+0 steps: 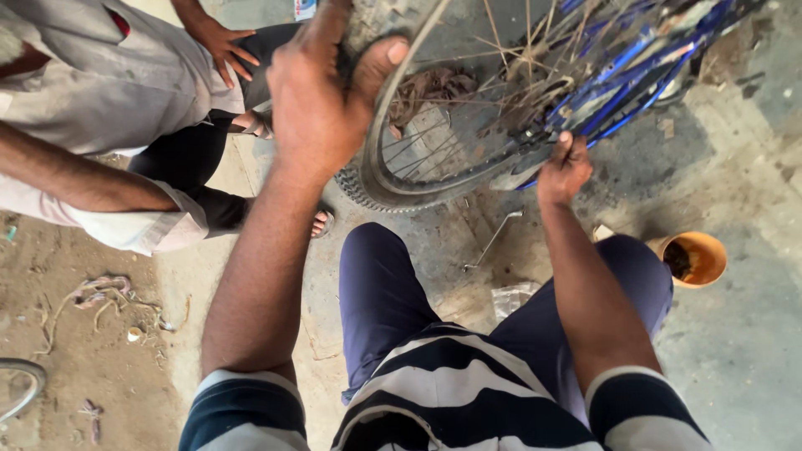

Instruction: The person uses a wrench to tighten the axle nuts on the rear wheel of a blue bicycle. They repeatedly spin the wheel to check the alignment and continue adjusting the nuts with the wrench. A second person sits nearby observing the process.

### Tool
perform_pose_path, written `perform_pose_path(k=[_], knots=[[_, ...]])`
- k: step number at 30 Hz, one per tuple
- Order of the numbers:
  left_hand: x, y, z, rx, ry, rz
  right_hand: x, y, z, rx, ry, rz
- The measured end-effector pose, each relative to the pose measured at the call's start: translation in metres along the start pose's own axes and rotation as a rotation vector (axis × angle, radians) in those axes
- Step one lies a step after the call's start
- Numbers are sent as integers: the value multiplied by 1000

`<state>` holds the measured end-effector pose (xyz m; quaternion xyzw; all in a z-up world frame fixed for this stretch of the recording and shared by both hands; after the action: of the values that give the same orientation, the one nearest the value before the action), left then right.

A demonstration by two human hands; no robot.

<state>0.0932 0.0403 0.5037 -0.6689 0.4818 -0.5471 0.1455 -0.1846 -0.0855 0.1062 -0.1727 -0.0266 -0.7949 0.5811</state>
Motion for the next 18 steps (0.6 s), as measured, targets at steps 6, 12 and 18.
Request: perform_pose_path(k=[6,12,18], knots=[[-1,2,6,14,12,-13,-4,-17,-5,-177,-312,43],[-4,5,11,5,-11,2,-6,-11,8,478,259,74],[-4,3,11,-16,-4,17,-17,-21,69,-112,-335,118]])
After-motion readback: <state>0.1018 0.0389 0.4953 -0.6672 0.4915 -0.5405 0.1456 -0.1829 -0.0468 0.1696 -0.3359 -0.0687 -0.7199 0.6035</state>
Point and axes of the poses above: each hand's wrist, its own x-axis towards the middle knuckle, its own y-axis out of the palm, z = x × y, the point moved 1 cm from there along x, towards the middle knuckle, and after that the axes turned 5 degrees about z, right-handed, at the moved point
